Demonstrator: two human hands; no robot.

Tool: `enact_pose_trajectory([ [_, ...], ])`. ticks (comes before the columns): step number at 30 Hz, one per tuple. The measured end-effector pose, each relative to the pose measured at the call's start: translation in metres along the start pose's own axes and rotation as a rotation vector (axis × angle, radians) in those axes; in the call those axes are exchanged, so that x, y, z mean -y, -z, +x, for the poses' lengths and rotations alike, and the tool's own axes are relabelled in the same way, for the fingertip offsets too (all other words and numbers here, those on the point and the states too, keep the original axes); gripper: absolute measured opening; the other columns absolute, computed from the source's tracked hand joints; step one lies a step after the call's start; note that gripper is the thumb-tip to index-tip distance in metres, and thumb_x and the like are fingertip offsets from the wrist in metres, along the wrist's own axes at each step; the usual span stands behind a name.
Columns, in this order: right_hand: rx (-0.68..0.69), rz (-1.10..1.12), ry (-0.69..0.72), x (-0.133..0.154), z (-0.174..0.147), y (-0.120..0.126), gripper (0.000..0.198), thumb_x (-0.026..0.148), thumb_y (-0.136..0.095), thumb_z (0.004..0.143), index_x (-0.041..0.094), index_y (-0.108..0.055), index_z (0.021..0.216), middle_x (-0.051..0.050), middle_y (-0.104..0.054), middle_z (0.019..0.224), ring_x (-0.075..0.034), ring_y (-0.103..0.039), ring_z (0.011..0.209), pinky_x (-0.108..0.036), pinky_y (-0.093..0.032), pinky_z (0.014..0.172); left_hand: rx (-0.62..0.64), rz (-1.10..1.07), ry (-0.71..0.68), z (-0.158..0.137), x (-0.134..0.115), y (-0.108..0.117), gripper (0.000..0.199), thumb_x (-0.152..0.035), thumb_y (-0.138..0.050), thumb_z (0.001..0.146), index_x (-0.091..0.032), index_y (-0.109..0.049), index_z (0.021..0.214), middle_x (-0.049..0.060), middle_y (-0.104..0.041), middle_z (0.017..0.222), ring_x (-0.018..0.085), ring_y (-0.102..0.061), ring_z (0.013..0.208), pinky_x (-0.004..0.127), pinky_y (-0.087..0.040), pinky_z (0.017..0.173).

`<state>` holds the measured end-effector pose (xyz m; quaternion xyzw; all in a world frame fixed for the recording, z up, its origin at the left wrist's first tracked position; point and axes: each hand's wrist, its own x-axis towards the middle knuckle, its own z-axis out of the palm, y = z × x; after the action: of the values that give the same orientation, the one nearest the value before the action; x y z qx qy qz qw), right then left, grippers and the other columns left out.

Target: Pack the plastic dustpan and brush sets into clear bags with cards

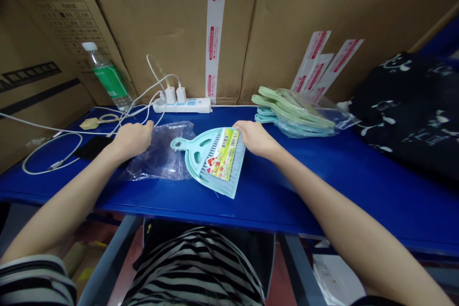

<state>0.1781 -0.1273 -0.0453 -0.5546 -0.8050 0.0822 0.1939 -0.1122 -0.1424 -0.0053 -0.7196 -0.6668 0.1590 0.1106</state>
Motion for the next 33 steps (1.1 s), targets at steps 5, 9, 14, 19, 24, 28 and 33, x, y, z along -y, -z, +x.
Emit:
enact_pose_trajectory([
  [5,-0.028,-0.002,-0.009,-0.001,0.000,0.006,0.032,0.018,-0.041,0.091,0.023,-0.070,0.080,-0.008,-0.077,0.087,-0.024,-0.072,0.086,-0.035,-0.053,0.080,-0.005,0.048,0.001,0.000,0.002,-0.001,0.045,-0.006,-0.029,0.090,-0.001,-0.054,0.126,0.027,-0.072,0.099,0.036,-0.069,0.108,0.041,-0.046,0.092],
  [9,-0.018,0.017,0.002,-0.002,0.001,0.007,0.031,0.019,-0.041,0.091,0.025,-0.069,0.077,-0.008,-0.076,0.084,-0.024,-0.072,0.083,-0.036,-0.053,0.078,0.017,0.007,0.022,-0.001,0.002,0.002,0.044,-0.008,-0.030,0.089,-0.003,-0.053,0.126,0.029,-0.071,0.103,0.037,-0.068,0.108,0.039,-0.049,0.085],
  [14,-0.003,0.024,-0.009,-0.001,0.000,0.007,0.033,0.020,-0.039,0.092,0.024,-0.069,0.079,-0.008,-0.076,0.087,-0.025,-0.071,0.086,-0.036,-0.053,0.078,0.002,-0.073,0.012,-0.001,-0.002,0.004,0.047,-0.012,-0.036,0.086,-0.007,-0.051,0.131,0.021,-0.073,0.091,0.036,-0.070,0.103,0.041,-0.052,0.085],
  [19,0.033,0.027,-0.052,0.003,0.000,0.005,0.032,0.018,-0.040,0.091,0.023,-0.070,0.080,-0.009,-0.075,0.087,-0.025,-0.071,0.085,-0.036,-0.052,0.078,-0.113,-0.200,-0.019,0.002,-0.005,0.000,0.048,-0.021,-0.031,0.094,-0.009,-0.047,0.137,0.014,-0.074,0.085,0.035,-0.069,0.103,0.045,-0.052,0.088],
  [24,-0.003,0.020,-0.012,0.000,0.000,0.005,0.032,0.018,-0.040,0.091,0.023,-0.069,0.080,-0.009,-0.076,0.087,-0.025,-0.071,0.085,-0.037,-0.053,0.078,-0.127,-0.231,0.010,0.004,-0.002,-0.001,0.048,-0.024,-0.038,0.093,-0.010,-0.046,0.139,0.013,-0.074,0.084,0.037,-0.067,0.107,0.049,-0.052,0.090],
  [28,-0.052,-0.015,-0.046,-0.006,0.001,0.010,0.032,0.019,-0.041,0.090,0.023,-0.069,0.079,-0.010,-0.076,0.090,-0.027,-0.071,0.089,-0.039,-0.052,0.080,-0.094,-0.290,-0.024,0.005,0.003,0.000,0.048,-0.026,-0.042,0.093,-0.013,-0.045,0.140,0.011,-0.074,0.087,0.035,-0.068,0.105,0.047,-0.051,0.091],
  [33,-0.053,-0.016,-0.049,-0.007,0.001,0.012,0.032,0.018,-0.041,0.090,0.023,-0.071,0.080,-0.010,-0.076,0.091,-0.028,-0.071,0.090,-0.039,-0.052,0.081,-0.112,-0.389,-0.083,0.006,0.006,-0.003,0.053,-0.025,-0.050,0.089,-0.014,-0.041,0.141,0.006,-0.074,0.083,0.029,-0.071,0.095,0.042,-0.051,0.089],
])
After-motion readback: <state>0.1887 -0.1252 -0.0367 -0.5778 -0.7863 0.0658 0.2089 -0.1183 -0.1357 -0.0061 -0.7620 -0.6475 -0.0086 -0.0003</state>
